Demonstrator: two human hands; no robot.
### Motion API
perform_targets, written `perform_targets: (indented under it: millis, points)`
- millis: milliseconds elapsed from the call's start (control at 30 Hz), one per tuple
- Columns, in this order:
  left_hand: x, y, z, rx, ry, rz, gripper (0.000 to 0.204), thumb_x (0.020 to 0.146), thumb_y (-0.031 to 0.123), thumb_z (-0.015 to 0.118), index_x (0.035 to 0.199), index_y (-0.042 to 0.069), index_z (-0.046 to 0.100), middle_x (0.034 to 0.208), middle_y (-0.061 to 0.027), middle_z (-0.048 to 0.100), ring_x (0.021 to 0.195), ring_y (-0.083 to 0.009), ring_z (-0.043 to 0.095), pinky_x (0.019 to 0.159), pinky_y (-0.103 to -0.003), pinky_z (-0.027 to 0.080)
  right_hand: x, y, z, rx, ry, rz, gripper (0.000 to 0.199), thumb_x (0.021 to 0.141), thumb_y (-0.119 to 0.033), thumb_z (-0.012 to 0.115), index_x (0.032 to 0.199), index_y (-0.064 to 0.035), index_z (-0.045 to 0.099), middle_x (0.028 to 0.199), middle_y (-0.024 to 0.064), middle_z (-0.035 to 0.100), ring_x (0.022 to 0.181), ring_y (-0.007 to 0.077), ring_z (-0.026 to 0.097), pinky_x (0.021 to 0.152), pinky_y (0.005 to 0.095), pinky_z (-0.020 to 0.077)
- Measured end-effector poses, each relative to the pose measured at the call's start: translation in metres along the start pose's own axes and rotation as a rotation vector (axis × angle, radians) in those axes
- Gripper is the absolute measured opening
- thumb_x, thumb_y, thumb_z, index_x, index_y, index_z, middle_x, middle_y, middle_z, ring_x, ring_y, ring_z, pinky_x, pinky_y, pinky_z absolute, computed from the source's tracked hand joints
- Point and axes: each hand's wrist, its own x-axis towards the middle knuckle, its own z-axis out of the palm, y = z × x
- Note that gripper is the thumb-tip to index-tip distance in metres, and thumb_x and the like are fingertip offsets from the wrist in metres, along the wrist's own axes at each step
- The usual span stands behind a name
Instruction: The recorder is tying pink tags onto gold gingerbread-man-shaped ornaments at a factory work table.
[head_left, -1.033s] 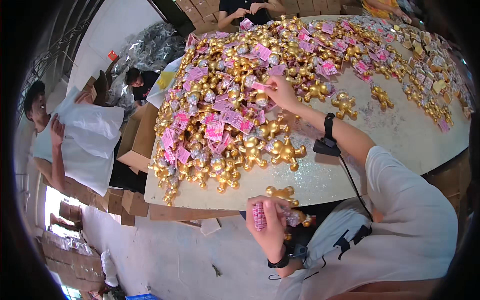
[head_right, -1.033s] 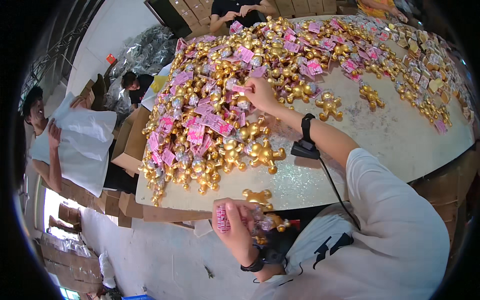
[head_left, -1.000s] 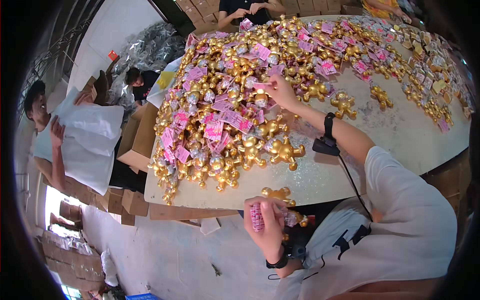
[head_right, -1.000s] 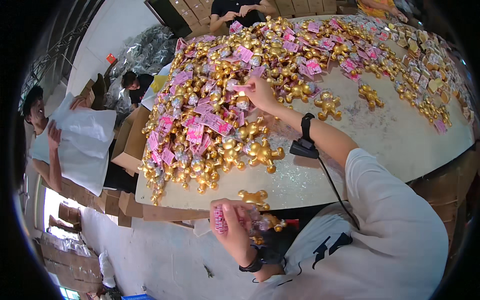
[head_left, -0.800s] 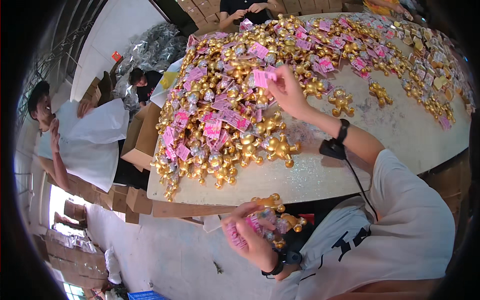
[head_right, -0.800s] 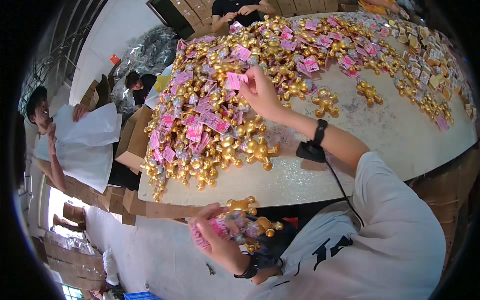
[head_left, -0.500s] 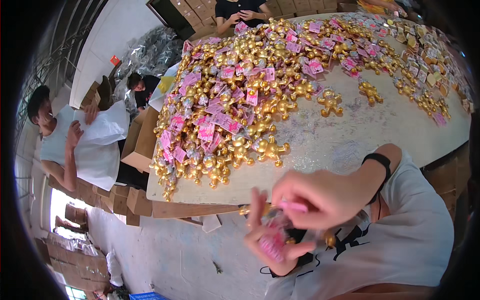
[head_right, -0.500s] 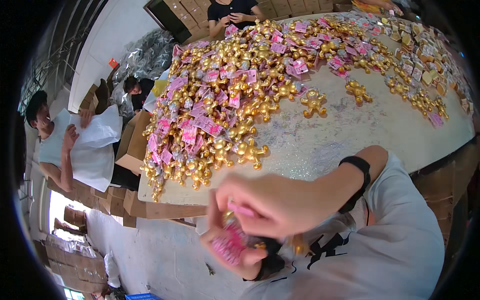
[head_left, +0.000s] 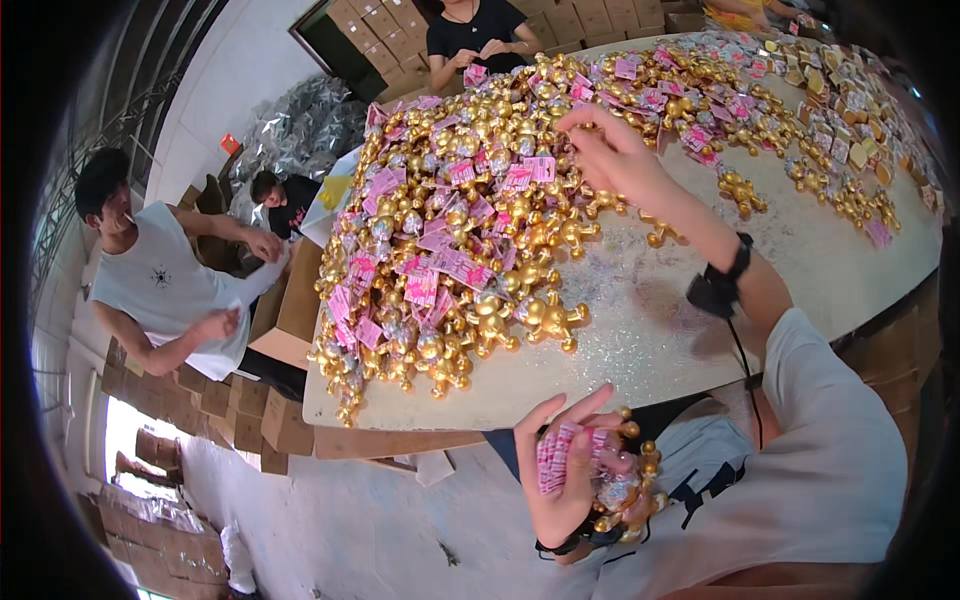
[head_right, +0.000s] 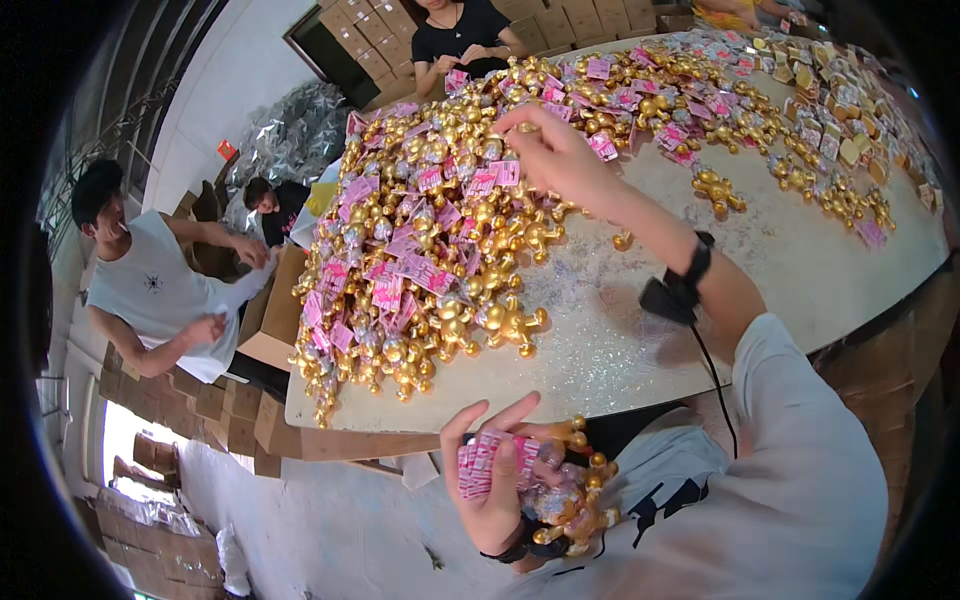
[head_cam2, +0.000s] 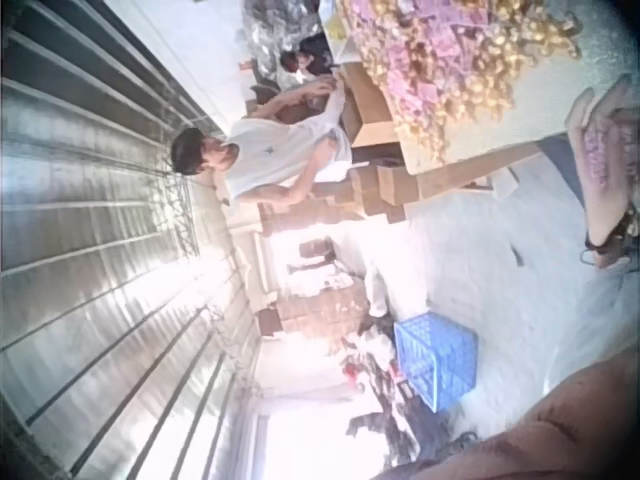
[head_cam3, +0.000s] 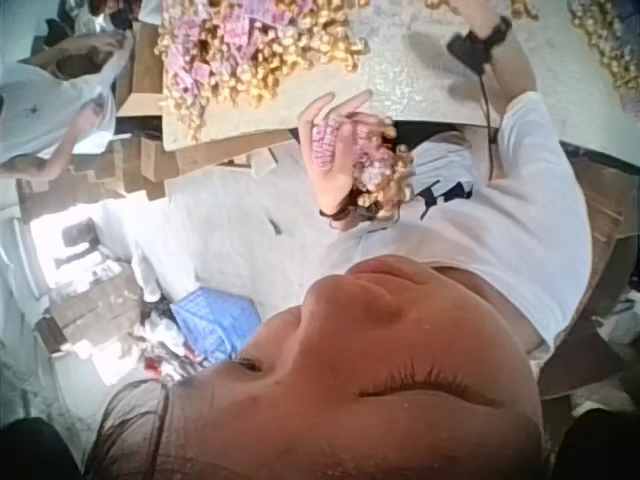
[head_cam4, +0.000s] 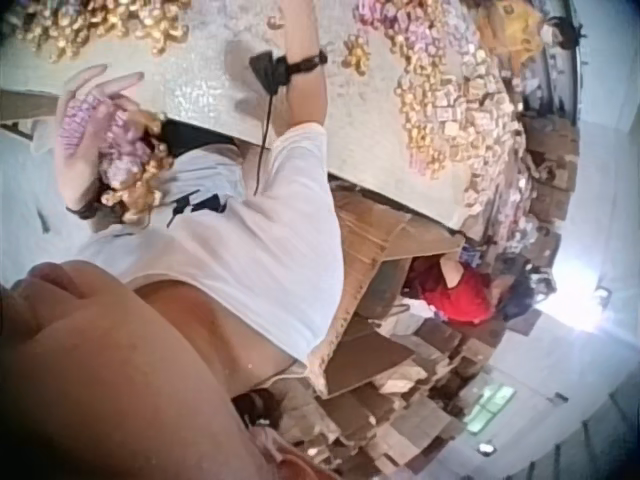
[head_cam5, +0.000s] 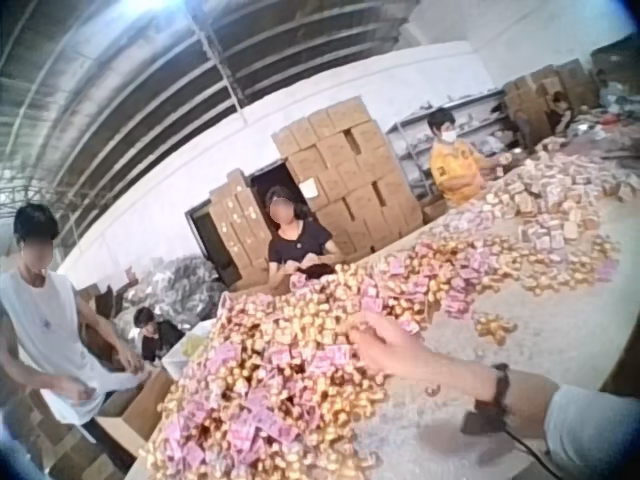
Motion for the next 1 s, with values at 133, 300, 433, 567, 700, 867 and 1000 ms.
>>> perform_targets:
  millis: [133, 300, 433, 567, 700, 867, 1000]
  points:
    - [0.012, -0.001, -0.017, 0.000, 0.127, 0.104, 0.026, 0.089, 0.004, 0.051, 0.113, 0.002, 0.040, 0.100, -0.0230, 0.061, 0.065, -0.0113, 0.054, 0.053, -0.017, 0.040, 0.051, 0.091, -0.028, -0.541, 0.226, 0.382, 0.037, 0.089, -0.030, 0.053, 0.110, 0.0006, 0.052, 0.093, 0.0112, 0.061, 0.073, 0.0144, 0.057, 0.070, 0.0294, 0.0458]
    - [0.000, 0.004, -0.019, -0.011, 0.213, 0.114, 0.026, 0.085, 0.021, 0.059, 0.074, 0.005, 0.041, 0.059, 0.0013, 0.034, 0.050, -0.0049, 0.030, 0.039, -0.018, 0.019, 0.064, 0.160, -0.008, -0.581, 0.376, 0.368, 0.065, 0.073, -0.050, 0.065, 0.110, 0.0021, 0.053, 0.098, 0.0197, 0.062, 0.093, 0.0306, 0.059, 0.080, 0.0364, 0.0455]
    - [-0.038, 0.016, -0.028, -0.166, 0.306, 0.118, 0.029, 0.084, 0.020, 0.060, 0.071, 0.006, 0.037, 0.058, 0.0013, 0.031, 0.050, -0.0063, 0.028, 0.039, -0.018, 0.019, 0.089, 0.162, 0.024, -0.875, 0.388, 0.348, 0.063, 0.066, -0.052, 0.070, 0.102, -0.0029, 0.055, 0.096, 0.0183, 0.059, 0.096, 0.0341, 0.053, 0.079, 0.0412, 0.0432]
    - [-0.062, 0.018, -0.044, -0.091, 0.424, 0.106, 0.028, 0.085, 0.019, 0.060, 0.073, 0.004, 0.039, 0.058, 0.0001, 0.035, 0.051, -0.0064, 0.030, 0.038, -0.018, 0.018, 0.092, 0.162, 0.049, -1.082, 0.483, 0.231, 0.040, 0.067, -0.038, 0.073, 0.093, -0.0107, 0.058, 0.094, 0.0130, 0.049, 0.094, 0.0323, 0.042, 0.081, 0.0435, 0.0331]
    - [-0.063, 0.009, -0.049, 0.131, 0.531, 0.009, 0.020, 0.088, 0.015, 0.056, 0.076, 0.003, 0.045, 0.059, -0.0003, 0.040, 0.046, -0.0046, 0.031, 0.039, -0.019, 0.023, 0.083, 0.170, 0.062, -1.042, 0.460, 0.027, 0.019, 0.072, -0.016, 0.069, 0.086, -0.0108, 0.057, 0.092, 0.0131, 0.042, 0.090, 0.0314, 0.038, 0.080, 0.0427, 0.0297]
    - [-0.055, 0.001, -0.043, 0.114, 0.497, -0.027, 0.014, 0.091, 0.010, 0.050, 0.081, 0.002, 0.048, 0.062, -0.0027, 0.047, 0.044, -0.0050, 0.034, 0.040, -0.020, 0.028, 0.080, 0.157, 0.069, -1.078, 0.503, -0.120, 0.007, 0.078, -0.008, 0.057, 0.082, -0.0042, 0.053, 0.090, 0.0160, 0.044, 0.086, 0.0315, 0.042, 0.078, 0.0414, 0.0335]
    - [-0.048, 0.002, -0.035, 0.102, 0.673, -0.064, 0.009, 0.092, 0.008, 0.046, 0.089, 0.000, 0.049, 0.083, -0.0158, 0.064, 0.051, -0.0103, 0.051, 0.044, -0.022, 0.043, 0.081, 0.107, 0.052, -0.576, 0.680, -0.098, 0.008, 0.089, -0.010, 0.048, 0.091, -0.0025, 0.047, 0.069, 0.0136, 0.054, 0.062, 0.0312, 0.056, 0.056, 0.0395, 0.0427]
